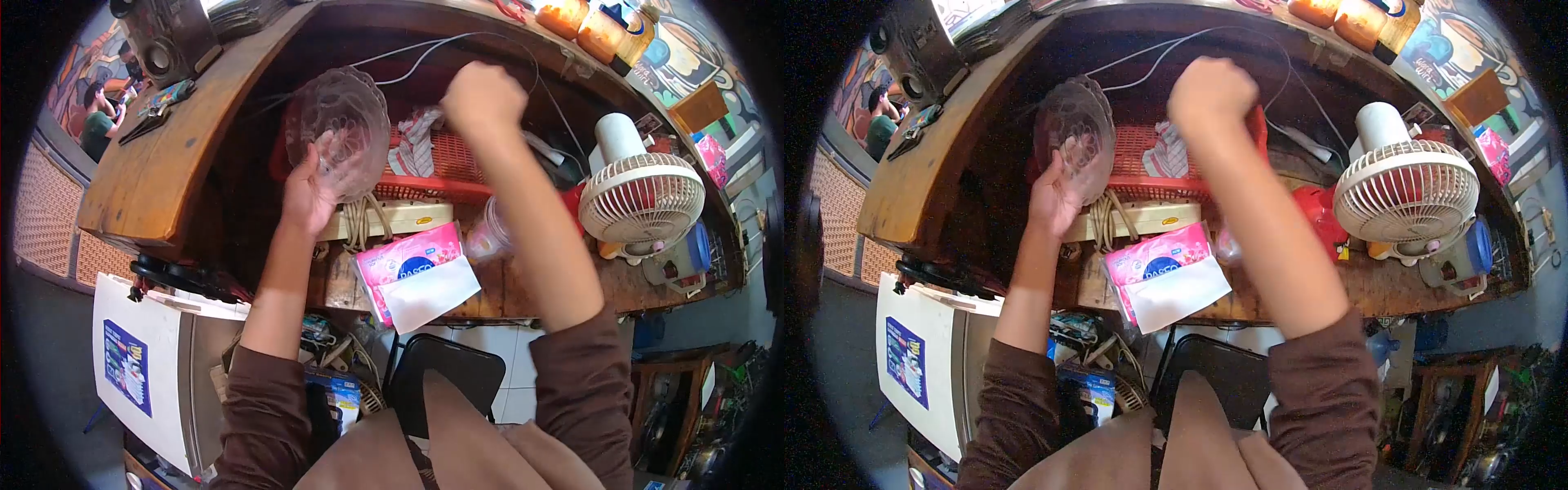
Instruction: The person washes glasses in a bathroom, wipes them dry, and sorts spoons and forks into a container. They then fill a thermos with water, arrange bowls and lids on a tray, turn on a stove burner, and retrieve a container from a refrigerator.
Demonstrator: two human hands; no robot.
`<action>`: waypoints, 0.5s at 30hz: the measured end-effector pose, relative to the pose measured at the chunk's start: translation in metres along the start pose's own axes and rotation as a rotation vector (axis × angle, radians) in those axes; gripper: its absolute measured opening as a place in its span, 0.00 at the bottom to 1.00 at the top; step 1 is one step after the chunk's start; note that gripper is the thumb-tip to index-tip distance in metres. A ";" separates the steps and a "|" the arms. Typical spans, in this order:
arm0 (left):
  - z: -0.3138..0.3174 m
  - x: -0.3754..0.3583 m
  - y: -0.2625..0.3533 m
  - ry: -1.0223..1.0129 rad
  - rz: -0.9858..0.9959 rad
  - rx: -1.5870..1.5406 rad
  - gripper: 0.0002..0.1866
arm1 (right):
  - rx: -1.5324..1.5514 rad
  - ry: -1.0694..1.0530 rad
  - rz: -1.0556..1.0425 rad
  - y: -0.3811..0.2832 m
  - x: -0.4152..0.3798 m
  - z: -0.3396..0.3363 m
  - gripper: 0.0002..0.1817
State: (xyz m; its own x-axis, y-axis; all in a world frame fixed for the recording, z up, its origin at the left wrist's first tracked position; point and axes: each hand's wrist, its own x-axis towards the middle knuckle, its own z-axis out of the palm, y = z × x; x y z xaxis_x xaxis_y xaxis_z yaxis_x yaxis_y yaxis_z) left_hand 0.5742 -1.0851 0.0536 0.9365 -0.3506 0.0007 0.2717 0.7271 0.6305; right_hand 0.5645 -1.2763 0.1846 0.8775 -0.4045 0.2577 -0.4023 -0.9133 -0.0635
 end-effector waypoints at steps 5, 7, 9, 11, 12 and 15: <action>0.003 0.003 -0.001 0.014 -0.003 0.038 0.28 | 0.557 -0.735 0.224 -0.031 0.024 0.121 0.18; 0.001 0.006 0.000 0.034 0.004 0.066 0.24 | 0.698 -0.758 0.328 -0.037 0.025 0.146 0.18; 0.006 0.007 0.003 0.068 0.051 0.182 0.21 | 0.737 -0.647 0.421 -0.038 0.029 0.158 0.19; 0.006 0.019 0.003 0.081 0.218 0.339 0.15 | 0.749 -0.431 0.547 -0.029 0.030 0.148 0.19; 0.011 0.021 0.006 0.086 0.221 0.334 0.15 | 0.767 -0.288 0.614 -0.022 0.026 0.135 0.19; 0.033 0.026 0.019 0.208 0.370 0.795 0.12 | 0.908 0.089 0.628 -0.007 0.004 0.102 0.13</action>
State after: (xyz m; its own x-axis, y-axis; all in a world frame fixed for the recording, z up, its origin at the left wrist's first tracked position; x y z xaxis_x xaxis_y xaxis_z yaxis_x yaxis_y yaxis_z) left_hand 0.5964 -1.1000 0.0917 0.9759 -0.0055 0.2181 -0.2158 0.1224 0.9687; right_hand 0.5975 -1.2770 0.0879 0.5478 -0.8366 -0.0022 -0.3960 -0.2569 -0.8816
